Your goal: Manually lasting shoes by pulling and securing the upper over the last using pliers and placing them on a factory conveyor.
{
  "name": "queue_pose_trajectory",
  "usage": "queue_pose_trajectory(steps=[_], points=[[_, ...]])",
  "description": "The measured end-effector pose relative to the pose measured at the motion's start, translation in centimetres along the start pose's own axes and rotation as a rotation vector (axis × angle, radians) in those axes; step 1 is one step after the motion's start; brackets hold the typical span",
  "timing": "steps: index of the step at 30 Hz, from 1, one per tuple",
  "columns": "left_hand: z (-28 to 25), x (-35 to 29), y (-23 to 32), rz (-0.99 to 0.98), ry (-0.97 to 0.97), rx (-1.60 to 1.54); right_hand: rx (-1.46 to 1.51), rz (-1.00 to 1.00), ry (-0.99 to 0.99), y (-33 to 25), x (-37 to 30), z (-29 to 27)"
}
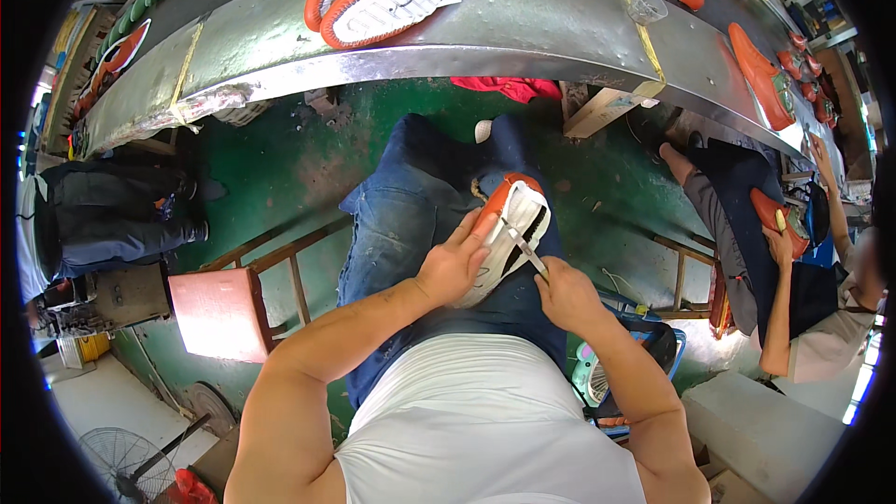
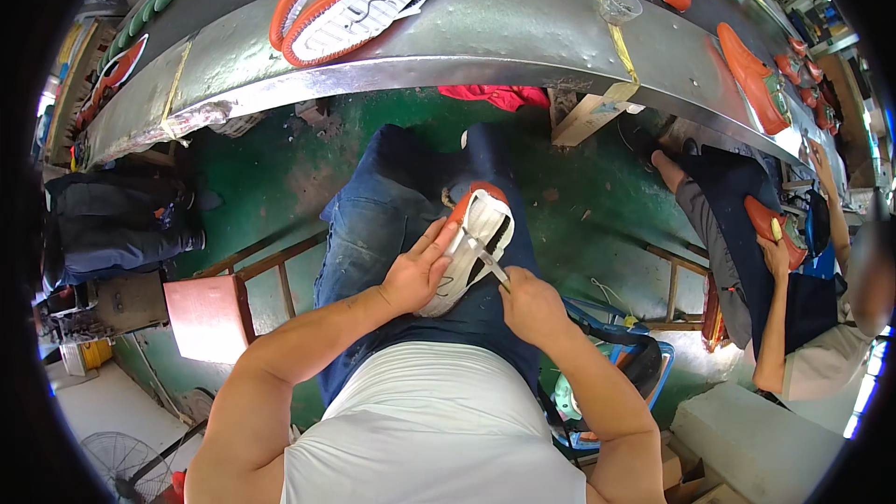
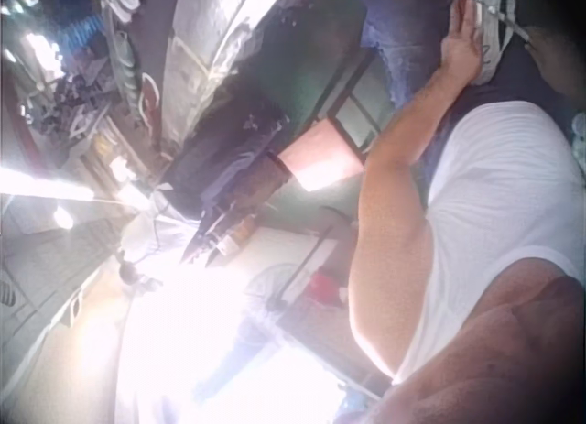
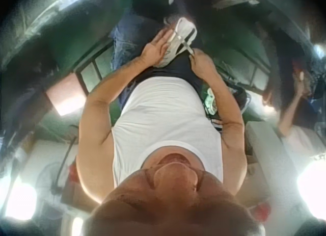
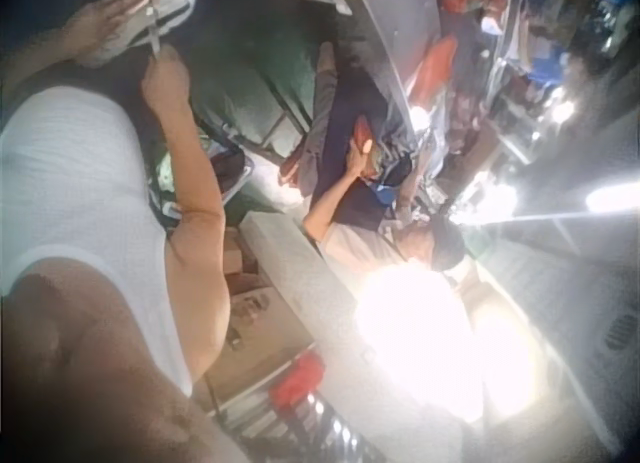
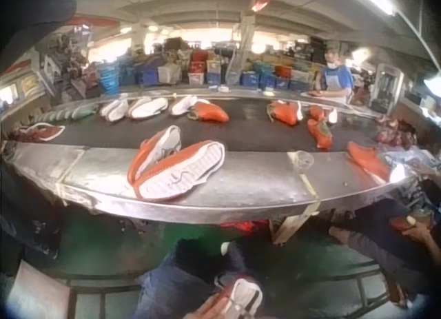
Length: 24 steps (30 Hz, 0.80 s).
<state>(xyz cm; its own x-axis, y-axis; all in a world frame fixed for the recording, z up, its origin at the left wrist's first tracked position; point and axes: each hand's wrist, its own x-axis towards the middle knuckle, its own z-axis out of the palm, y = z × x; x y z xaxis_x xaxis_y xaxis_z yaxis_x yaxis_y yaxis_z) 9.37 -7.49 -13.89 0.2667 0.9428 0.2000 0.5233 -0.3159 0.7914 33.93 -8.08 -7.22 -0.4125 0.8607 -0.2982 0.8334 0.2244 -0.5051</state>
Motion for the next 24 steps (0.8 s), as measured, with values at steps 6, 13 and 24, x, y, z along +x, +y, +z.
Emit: queue_pose_trajectory(steps=[6, 13, 24], points=[[-1.8, 1.4, 0.7, -0.114, -0.375, 0.187, 0.285, 0.163, -0.306, 0.1, 1.0, -4.4], [-2.9, 1.7, 2.0, -0.155, -0.548, 0.195, 0.088, 0.135, -0.056, -0.5, 4.2, -2.0], [-1.4, -3.2, -0.2, -0.527, -0.237, -0.44, 0.172, 0.014, -0.159, -1.6, 1.2, 0.1]])
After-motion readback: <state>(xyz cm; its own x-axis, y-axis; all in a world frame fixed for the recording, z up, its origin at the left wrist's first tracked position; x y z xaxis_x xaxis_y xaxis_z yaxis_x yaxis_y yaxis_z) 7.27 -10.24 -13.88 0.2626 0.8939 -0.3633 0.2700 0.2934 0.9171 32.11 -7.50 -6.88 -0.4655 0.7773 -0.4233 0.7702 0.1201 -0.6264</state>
